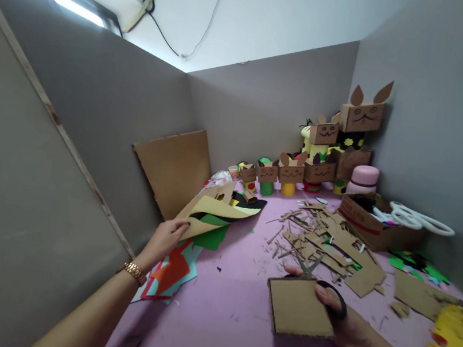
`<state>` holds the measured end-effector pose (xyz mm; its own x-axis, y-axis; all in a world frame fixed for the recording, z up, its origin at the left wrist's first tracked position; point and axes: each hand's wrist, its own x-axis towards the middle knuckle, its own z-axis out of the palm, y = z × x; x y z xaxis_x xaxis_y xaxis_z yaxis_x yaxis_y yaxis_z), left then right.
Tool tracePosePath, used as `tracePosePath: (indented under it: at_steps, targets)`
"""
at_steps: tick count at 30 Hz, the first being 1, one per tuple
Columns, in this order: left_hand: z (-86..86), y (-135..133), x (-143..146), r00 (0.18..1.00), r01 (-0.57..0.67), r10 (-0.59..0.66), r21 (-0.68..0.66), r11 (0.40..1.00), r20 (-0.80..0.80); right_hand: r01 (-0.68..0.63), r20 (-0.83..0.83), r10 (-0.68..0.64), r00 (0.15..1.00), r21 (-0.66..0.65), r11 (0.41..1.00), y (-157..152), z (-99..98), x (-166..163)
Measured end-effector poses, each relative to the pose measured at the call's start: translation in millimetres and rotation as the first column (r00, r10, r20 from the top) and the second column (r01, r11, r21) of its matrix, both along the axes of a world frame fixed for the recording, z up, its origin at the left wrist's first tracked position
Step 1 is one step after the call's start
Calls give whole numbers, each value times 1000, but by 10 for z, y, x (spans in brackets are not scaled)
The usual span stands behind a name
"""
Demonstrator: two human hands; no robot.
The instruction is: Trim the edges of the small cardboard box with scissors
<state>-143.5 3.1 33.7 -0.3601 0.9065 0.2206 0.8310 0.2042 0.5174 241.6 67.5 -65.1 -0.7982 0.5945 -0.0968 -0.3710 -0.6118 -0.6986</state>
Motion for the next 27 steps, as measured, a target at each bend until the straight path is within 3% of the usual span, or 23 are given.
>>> tracePosePath:
  at_steps: [6, 16, 23, 27]
  targets:
    - [167, 52, -43, 999, -37, 36, 44, 998, 4, 14, 15, -15, 1000, 29, 999, -3, 31, 1]
    - [286, 70, -98, 990, -135, 129, 113, 984, 55, -9, -11, 9, 1000, 29, 1000, 22, -54, 3]
    - [104, -72, 66, 964, -61, 55, 17, 998, 259, 12, 19, -13, 1000, 52, 999, 8, -8, -18]
    - [-17, -206, 334, 876, 71, -27, -73, 995, 481, 18, 8, -19, 1000, 86, 996, 0, 13, -22]
